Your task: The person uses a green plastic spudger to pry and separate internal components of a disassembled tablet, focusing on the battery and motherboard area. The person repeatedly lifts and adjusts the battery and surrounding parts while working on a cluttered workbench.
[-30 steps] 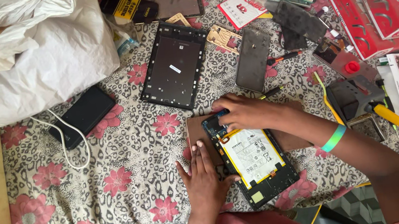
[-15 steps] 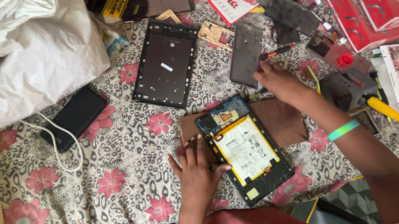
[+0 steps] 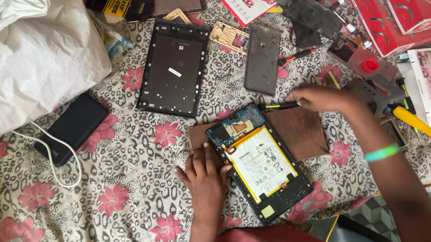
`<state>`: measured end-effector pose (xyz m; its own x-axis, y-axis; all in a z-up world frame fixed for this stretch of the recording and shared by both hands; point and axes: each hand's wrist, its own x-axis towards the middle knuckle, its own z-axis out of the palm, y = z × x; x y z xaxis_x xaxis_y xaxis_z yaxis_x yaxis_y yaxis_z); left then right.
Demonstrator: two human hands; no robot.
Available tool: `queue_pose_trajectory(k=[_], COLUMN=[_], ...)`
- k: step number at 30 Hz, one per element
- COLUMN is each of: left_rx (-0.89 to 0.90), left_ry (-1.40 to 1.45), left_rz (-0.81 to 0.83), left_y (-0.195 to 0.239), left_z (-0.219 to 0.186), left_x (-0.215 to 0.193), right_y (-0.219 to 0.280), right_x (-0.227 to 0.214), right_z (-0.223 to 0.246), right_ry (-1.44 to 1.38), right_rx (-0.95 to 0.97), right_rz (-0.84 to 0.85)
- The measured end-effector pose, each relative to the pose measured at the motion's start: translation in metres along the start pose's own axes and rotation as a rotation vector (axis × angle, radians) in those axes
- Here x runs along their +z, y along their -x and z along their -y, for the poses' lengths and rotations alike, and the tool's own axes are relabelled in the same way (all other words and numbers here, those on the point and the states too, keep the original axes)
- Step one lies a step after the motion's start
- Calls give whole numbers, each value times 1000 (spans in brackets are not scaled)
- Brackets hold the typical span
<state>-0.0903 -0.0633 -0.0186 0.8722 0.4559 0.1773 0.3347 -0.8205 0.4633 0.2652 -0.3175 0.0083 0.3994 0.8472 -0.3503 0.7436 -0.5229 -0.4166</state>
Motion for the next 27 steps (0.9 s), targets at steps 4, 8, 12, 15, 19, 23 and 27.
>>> queue_pose_trajectory(k=[4,8,12,15,19,23,27], left_rx=[5,9,17,14,15,41,26], left_ry=[-11,-58,-56,-17,16,32,56], left_rz=[-7,-12,-45,-55,-15,-15,6], left_y=[1,0,4,3,2,4,-1], left_z=[2,1,3,2,2,4,0], left_x=[2,6,9,11,6,0,-14], right_y=[-28,-40,-47,-43,-13,8,17], right_x=[-18,-28,-30,-27,-23,-54,-68], right_z=[-17,-7,12,30,63,97,144], right_ry=[-251,-217,-14,-15,281,155,-394], right_rx=[10,155,140,337,346,-105,41], right_rz=[315,396,371,325,181,-91,61])
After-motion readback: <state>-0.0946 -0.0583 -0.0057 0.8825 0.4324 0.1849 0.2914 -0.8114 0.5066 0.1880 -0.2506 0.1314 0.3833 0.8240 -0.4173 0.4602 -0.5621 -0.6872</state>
